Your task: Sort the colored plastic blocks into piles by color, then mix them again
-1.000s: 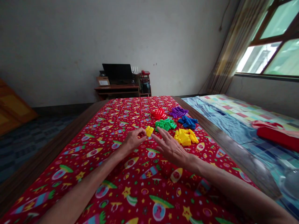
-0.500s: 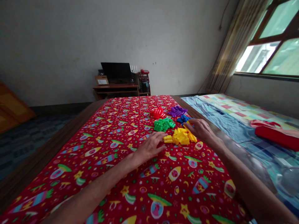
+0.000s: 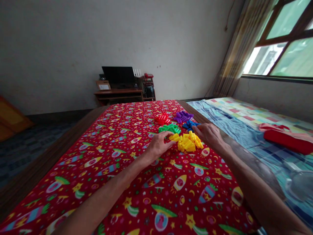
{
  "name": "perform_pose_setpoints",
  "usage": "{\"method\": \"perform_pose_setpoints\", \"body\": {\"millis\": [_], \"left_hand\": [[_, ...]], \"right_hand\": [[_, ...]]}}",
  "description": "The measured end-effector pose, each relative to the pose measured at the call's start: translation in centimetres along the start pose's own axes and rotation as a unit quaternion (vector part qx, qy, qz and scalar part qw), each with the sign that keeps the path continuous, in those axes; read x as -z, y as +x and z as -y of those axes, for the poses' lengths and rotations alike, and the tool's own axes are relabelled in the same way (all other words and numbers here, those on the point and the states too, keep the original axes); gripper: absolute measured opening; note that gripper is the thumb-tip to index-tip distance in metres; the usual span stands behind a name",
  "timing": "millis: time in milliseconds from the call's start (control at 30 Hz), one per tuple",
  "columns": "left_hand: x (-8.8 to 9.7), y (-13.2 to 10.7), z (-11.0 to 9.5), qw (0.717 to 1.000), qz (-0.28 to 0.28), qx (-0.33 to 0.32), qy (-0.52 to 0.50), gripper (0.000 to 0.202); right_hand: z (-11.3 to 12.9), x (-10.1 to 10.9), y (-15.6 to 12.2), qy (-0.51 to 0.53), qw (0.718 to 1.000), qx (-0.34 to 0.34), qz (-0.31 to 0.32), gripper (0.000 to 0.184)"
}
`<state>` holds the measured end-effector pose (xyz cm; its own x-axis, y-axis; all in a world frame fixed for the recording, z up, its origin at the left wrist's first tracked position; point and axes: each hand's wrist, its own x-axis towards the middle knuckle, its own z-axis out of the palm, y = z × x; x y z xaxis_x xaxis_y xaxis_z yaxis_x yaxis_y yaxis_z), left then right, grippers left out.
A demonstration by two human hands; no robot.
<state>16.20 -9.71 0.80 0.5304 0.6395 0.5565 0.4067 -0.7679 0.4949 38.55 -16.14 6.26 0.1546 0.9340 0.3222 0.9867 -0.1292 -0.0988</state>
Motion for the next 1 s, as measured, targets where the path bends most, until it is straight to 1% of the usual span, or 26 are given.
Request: {"method": "perform_pose_setpoints", "body": {"millis": [67, 100, 200, 267, 333, 400, 467, 533, 633, 667, 733, 833, 867, 933, 1000], "left_hand": [[-0.5, 1.3, -1.5, 0.999, 0.008, -0.036, -0.001, 0.024], [-0.9, 1.9, -2.3, 0.998, 0.022, -0.06, 0.006, 0.024], [-2.5, 3.5, -4.2, 0.986, 0.091, -0.132, 0.046, 0.025], [-3.5, 4.4, -4.8, 0.976, 0.135, -0.155, 0.072, 0.025], [-4.3, 4.9, -4.9, 0.968, 0.169, -0.161, 0.09, 0.025], [-4.8, 5.1, -4.7, 0.964, 0.187, -0.159, 0.102, 0.026], [-5.0, 5.1, -4.3, 0.965, 0.184, -0.157, 0.106, 0.024], [-4.7, 4.9, -3.9, 0.966, 0.173, -0.169, 0.093, 0.022], [-3.4, 4.3, -3.0, 0.968, 0.135, -0.203, 0.065, 0.021], [-2.6, 3.9, -2.6, 0.97, 0.115, -0.207, 0.06, 0.021], [-0.8, 2.6, -1.3, 0.976, 0.073, -0.197, 0.058, 0.021], [2.3, -0.4, 1.4, 0.986, 0.033, -0.151, 0.057, 0.022], [3.3, -1.7, 2.3, 0.99, 0.022, -0.126, 0.064, 0.025], [4.8, -4.1, 4.1, 0.995, -0.014, -0.064, 0.075, 0.028], [5.9, -6.0, 5.4, 0.996, -0.035, -0.019, 0.077, 0.028]], "right_hand": [[-0.2, 0.1, 0.1, 0.014, 0.999, -0.015, -0.024, 0.049], [-0.4, 0.0, 0.2, 0.02, 0.999, -0.024, -0.04, 0.049], [-1.1, -0.4, 0.5, 0.028, 0.995, -0.038, -0.086, 0.05], [-1.6, -0.7, 0.7, 0.032, 0.994, -0.036, -0.101, 0.05], [-2.2, -1.0, 0.8, 0.036, 0.993, -0.034, -0.103, 0.05], [-2.6, -1.3, 0.9, 0.041, 0.994, -0.033, -0.101, 0.051], [-2.8, -1.4, 1.0, 0.043, 0.993, -0.031, -0.101, 0.051], [-2.9, -1.3, 1.1, 0.046, 0.993, -0.029, -0.107, 0.052], [-2.8, -1.2, 1.1, 0.051, 0.992, -0.036, -0.112, 0.054], [-2.9, -1.2, 1.1, 0.054, 0.991, -0.04, -0.115, 0.054], [-3.3, -1.4, 1.2, 0.065, 0.989, -0.043, -0.124, 0.055], [-4.6, -2.0, 1.7, 0.105, 0.985, -0.035, -0.133, 0.056], [-5.1, -2.2, 2.1, 0.126, 0.983, -0.031, -0.13, 0.056], [-6.0, -2.5, 3.6, 0.17, 0.977, -0.032, -0.121, 0.056], [-6.6, -2.8, 6.1, 0.195, 0.973, -0.046, -0.112, 0.051]]}}
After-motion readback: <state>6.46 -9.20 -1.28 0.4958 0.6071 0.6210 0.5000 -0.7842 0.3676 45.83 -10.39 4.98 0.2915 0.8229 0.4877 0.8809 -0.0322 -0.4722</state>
